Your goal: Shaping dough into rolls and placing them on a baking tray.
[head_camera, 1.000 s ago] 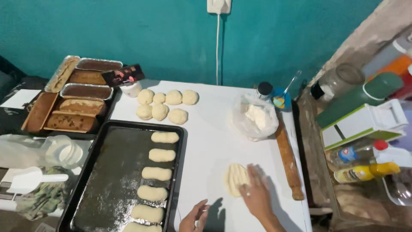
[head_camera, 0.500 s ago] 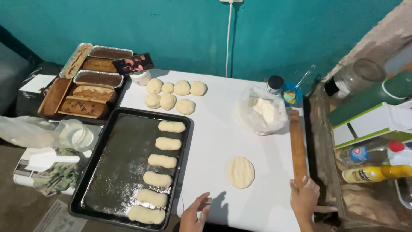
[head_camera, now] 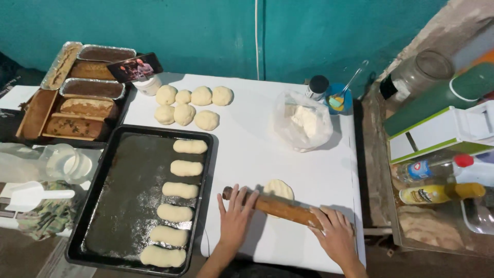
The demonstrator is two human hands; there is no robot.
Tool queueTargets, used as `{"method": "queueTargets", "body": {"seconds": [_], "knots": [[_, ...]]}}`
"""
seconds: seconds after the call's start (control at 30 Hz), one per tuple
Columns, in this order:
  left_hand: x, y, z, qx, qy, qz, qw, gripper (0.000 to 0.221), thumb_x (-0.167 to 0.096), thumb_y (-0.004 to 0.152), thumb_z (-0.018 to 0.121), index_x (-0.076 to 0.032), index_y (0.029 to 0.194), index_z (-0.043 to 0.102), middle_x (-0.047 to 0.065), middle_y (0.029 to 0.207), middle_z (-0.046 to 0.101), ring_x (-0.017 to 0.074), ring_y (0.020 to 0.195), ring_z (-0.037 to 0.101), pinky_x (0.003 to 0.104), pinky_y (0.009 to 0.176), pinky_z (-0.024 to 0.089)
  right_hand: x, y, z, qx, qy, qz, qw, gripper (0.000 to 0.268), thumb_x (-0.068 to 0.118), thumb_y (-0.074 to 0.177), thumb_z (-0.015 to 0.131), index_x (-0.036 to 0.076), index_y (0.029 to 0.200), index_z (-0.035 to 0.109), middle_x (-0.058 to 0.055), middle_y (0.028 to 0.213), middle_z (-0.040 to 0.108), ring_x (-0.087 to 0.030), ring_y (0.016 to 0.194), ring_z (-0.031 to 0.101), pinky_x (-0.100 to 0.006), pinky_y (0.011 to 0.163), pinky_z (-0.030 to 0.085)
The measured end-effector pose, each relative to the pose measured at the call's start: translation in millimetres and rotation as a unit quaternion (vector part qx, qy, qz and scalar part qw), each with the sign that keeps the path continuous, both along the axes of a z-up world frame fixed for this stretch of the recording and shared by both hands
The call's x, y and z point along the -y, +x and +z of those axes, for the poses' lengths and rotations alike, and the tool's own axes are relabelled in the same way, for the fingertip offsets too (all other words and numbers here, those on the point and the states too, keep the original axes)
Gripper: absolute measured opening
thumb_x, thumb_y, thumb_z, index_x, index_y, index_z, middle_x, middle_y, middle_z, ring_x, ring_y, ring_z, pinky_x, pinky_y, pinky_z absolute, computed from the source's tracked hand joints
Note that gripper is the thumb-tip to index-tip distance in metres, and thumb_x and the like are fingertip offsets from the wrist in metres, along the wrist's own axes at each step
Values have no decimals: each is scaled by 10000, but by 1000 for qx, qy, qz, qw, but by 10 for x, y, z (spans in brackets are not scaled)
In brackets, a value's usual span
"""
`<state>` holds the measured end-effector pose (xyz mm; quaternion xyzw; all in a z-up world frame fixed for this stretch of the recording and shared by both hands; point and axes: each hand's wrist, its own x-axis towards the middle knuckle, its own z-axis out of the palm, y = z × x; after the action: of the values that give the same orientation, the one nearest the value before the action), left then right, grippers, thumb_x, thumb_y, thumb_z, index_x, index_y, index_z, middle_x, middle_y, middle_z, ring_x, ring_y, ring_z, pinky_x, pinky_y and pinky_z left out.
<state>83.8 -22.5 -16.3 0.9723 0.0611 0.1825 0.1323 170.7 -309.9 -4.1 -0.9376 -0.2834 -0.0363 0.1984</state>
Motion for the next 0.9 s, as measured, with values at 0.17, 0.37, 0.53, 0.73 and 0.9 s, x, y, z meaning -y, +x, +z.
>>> {"method": "queueTargets", "body": {"seconds": [0.17, 0.37, 0.53, 0.73, 0.9], "knots": [[-183, -40, -397, -155, -67, -3, 986, 542, -208, 947, 622, -231, 1469, 477, 80, 1436, 557, 241, 1481, 400, 594, 1282, 142, -49, 165, -241, 10, -15, 33, 999, 563, 384, 805, 751, 198, 1326, 645, -25, 1239, 655, -260, 1133, 601, -443, 954, 424], [-339, 362, -158, -127, -111, -51, 984, 815, -582, 949, 511, -59, 1554, 350, 161, 1504, 479, 316, 1480, 314, 568, 1208, 102, -331, 651, -283, 1, -52, 40, 998, 680, 515, 790, 707, 145, 1353, 613, -57, 1235, 655, -267, 1110, 592, -465, 945, 375], [-573, 1050, -542, -150, -31, 13, 988, 735, -582, 1041, 333, -94, 1589, 290, 106, 1611, 411, 272, 1545, 280, 525, 1278, 95, -637, 1284, -351, -50, -71, -23, 996, 370, 368, 925, 619, 133, 1204, 680, -35, 1189, 672, -244, 1120, 596, -444, 937, 412], [-761, 1689, -476, -147, -32, 25, 988, 674, -428, 1062, 369, -97, 1628, 216, 124, 1679, 257, 296, 1551, 210, 546, 1239, 91, -630, 1907, -907, -166, -42, -101, 980, 352, 352, 1159, 458, 148, 1057, 726, -58, 1098, 743, -246, 1037, 675, -377, 962, 514], [-577, 1346, -168, -70, -66, 5, 995, 735, -406, 1010, 467, -79, 1619, 218, 119, 1681, 255, 310, 1546, 226, 573, 1237, 76, -687, 1496, -421, -14, 36, -76, 996, 338, 259, 973, 600, 107, 1262, 685, -94, 1144, 695, -321, 1119, 600, -474, 968, 448]]}}
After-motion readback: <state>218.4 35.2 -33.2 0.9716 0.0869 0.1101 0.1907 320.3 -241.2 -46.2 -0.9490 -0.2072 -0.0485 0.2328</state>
